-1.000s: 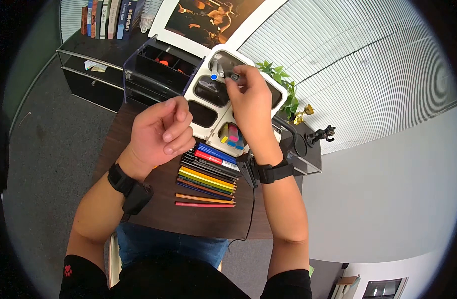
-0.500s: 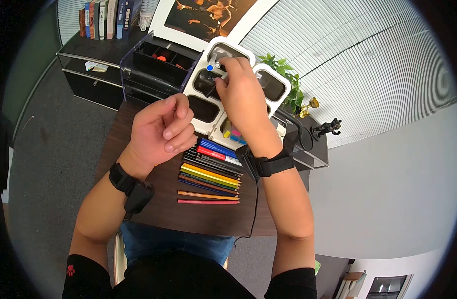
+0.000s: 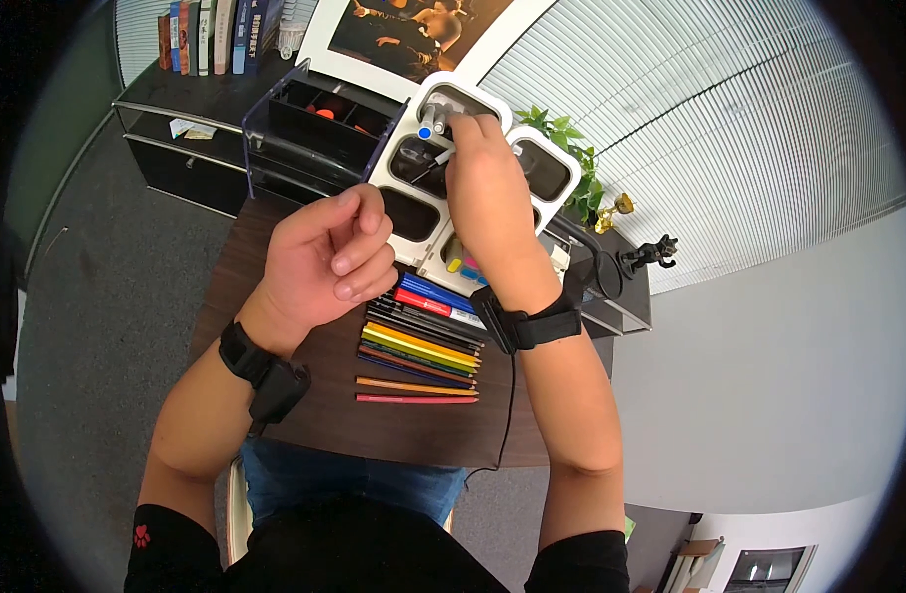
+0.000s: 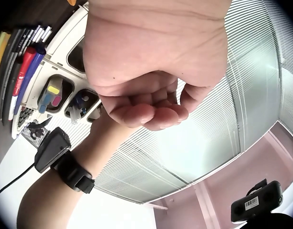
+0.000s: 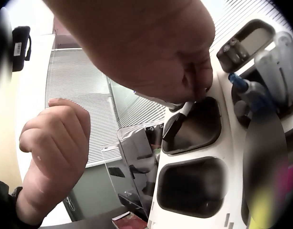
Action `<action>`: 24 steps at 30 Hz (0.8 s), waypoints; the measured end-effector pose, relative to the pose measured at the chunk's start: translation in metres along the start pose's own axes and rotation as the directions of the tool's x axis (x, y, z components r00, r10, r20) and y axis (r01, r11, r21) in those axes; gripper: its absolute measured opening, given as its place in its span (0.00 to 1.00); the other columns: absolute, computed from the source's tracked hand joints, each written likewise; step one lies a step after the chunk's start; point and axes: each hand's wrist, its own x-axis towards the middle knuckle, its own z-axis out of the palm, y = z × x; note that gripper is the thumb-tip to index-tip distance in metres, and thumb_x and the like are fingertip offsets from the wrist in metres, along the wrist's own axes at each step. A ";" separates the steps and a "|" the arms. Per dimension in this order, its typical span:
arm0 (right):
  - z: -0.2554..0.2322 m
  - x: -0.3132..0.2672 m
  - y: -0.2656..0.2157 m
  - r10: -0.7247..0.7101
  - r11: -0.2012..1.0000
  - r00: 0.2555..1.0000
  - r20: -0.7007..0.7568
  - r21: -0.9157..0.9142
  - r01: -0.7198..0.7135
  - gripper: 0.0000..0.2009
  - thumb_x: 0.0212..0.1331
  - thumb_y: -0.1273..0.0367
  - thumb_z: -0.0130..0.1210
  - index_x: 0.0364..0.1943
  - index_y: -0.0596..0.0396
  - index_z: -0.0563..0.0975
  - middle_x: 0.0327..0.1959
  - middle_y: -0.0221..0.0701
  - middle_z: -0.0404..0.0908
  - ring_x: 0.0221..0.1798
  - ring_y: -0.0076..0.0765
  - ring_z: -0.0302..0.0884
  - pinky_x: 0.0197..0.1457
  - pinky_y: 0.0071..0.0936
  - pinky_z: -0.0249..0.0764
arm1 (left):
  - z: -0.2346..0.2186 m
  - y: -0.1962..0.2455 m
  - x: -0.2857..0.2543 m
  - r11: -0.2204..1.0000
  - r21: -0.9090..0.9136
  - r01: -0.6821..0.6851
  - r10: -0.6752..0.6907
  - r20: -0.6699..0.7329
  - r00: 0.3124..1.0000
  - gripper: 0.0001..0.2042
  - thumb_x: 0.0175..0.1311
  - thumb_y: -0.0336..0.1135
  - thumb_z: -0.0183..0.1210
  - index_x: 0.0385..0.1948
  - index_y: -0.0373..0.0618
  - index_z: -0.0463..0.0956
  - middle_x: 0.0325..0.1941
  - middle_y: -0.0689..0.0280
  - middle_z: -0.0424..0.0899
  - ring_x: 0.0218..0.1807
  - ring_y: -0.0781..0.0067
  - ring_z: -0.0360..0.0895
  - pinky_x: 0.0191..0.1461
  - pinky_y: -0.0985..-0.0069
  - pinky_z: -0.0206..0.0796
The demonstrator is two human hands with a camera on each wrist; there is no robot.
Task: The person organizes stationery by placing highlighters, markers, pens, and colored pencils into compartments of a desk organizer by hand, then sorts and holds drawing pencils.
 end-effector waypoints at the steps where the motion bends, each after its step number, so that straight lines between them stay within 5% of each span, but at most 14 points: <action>1: -0.001 0.000 -0.001 -0.001 1.000 1.000 -0.001 -0.001 0.001 0.18 0.53 0.81 0.55 0.50 0.62 0.75 0.43 0.43 0.76 0.42 0.51 0.78 0.45 0.37 0.75 | 0.000 0.000 0.000 1.000 -0.005 0.000 0.000 0.000 1.000 0.15 0.78 0.41 0.37 0.35 0.45 0.71 0.16 0.73 0.63 0.15 0.77 0.61 0.24 0.77 0.56; 10: -0.003 0.000 -0.006 0.005 0.995 0.997 0.082 -0.100 0.003 0.19 0.49 0.80 0.60 0.49 0.61 0.74 0.45 0.42 0.75 0.46 0.55 0.76 0.48 0.41 0.74 | 0.002 0.000 0.001 0.999 -0.045 0.007 -0.008 -0.020 1.000 0.15 0.74 0.42 0.45 0.33 0.44 0.76 0.15 0.71 0.66 0.16 0.74 0.63 0.24 0.76 0.58; 13: -0.001 -0.003 -0.005 -0.042 0.990 0.994 0.097 -0.133 0.054 0.18 0.49 0.80 0.61 0.47 0.60 0.74 0.45 0.42 0.76 0.46 0.54 0.76 0.49 0.42 0.74 | 0.001 0.000 0.000 1.000 -0.011 0.013 -0.013 0.001 1.000 0.15 0.77 0.42 0.38 0.34 0.45 0.71 0.16 0.73 0.63 0.15 0.77 0.61 0.25 0.77 0.57; 24: -0.003 -0.007 -0.008 -0.066 0.981 0.992 0.103 -0.174 0.083 0.14 0.50 0.77 0.61 0.42 0.59 0.74 0.42 0.42 0.74 0.46 0.54 0.75 0.48 0.42 0.74 | 0.003 0.000 0.001 1.000 -0.007 0.007 -0.007 0.002 1.000 0.15 0.77 0.42 0.39 0.33 0.46 0.71 0.16 0.73 0.63 0.15 0.77 0.61 0.25 0.77 0.56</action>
